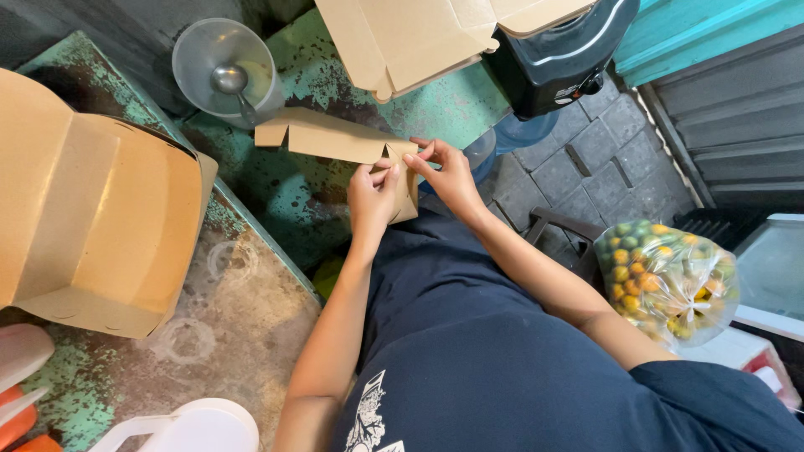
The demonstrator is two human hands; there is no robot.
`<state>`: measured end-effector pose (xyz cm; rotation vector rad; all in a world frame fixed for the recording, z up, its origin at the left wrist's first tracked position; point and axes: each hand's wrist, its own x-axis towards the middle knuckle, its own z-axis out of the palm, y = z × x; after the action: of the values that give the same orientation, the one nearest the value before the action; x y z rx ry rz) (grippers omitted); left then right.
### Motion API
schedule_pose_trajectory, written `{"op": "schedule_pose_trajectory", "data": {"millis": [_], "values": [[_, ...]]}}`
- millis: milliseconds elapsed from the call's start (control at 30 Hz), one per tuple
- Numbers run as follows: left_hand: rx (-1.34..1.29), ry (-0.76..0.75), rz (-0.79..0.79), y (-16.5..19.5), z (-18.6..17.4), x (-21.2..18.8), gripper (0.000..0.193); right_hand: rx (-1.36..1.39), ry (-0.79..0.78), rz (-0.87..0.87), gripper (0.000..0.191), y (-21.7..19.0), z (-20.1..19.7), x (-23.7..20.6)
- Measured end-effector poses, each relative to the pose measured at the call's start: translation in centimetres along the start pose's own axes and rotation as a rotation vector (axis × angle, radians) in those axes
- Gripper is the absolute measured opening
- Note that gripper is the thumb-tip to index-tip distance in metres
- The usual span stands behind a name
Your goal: The person assembles flat cardboard boxes by folding and interlocking the flaps. They handle each box one at a time, forming the sides and securing the tabs, then place the completed boxes on a nearby surface.
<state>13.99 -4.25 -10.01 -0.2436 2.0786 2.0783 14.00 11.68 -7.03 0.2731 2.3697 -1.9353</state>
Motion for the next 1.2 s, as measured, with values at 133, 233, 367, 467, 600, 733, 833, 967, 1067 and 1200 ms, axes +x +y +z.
{"op": "schedule_pose_trajectory", "data": {"millis": [133, 233, 367, 467, 600, 733, 833, 967, 1067, 1200], "values": [[0.145, 0.003, 0.054, 1.1, 0.2, -0.7, 0.021, -0.122, -0.027, 0.086, 0.048, -1.4, -0.7, 0.9], [0.247, -0.048, 0.192, 1.9, 0.6, -1.4, 0.02, -0.252, -0.153, -0.106, 0.06, -3.0, -1.0, 0.8], [0.419, -0.093, 0.109, 2.9, 0.8, -1.7, 0.023, -0.478, -0.402, -0.144, 0.065, -4.7, -1.0, 0.8], [0.442, -0.105, 0.125, 3.5, 0.6, -2.1, 0.02, -0.485, -0.401, -0.324, 0.066, -5.6, -0.8, 0.8], [0.477, -0.149, 0.191, 3.5, 1.2, -2.8, 0.016, -0.395, -0.225, -0.428, 0.053, -5.8, 0.2, 0.5], [0.305, -0.319, 0.047, 3.3, 0.7, -1.6, 0.025, -0.441, -0.018, -0.333, 0.041, -5.4, 1.3, 0.3], [-0.116, -0.273, 0.152, 3.4, -0.6, -0.5, 0.048, -0.432, 0.076, -0.297, 0.045, -4.8, 1.9, -0.7], [-0.285, -0.17, 0.371, 3.9, -1.2, -0.2, 0.05, -0.44, 0.059, -0.444, 0.053, -4.2, 3.3, -2.3], [-0.259, -0.067, 0.283, 4.0, -1.3, -0.3, 0.042, -0.492, -0.026, -0.477, 0.058, -4.2, 4.1, -2.9], [-0.245, 0.119, 0.084, 3.7, -2.4, 0.4, 0.024, -0.476, -0.189, -0.576, 0.065, -4.9, 3.9, -3.1]]}}
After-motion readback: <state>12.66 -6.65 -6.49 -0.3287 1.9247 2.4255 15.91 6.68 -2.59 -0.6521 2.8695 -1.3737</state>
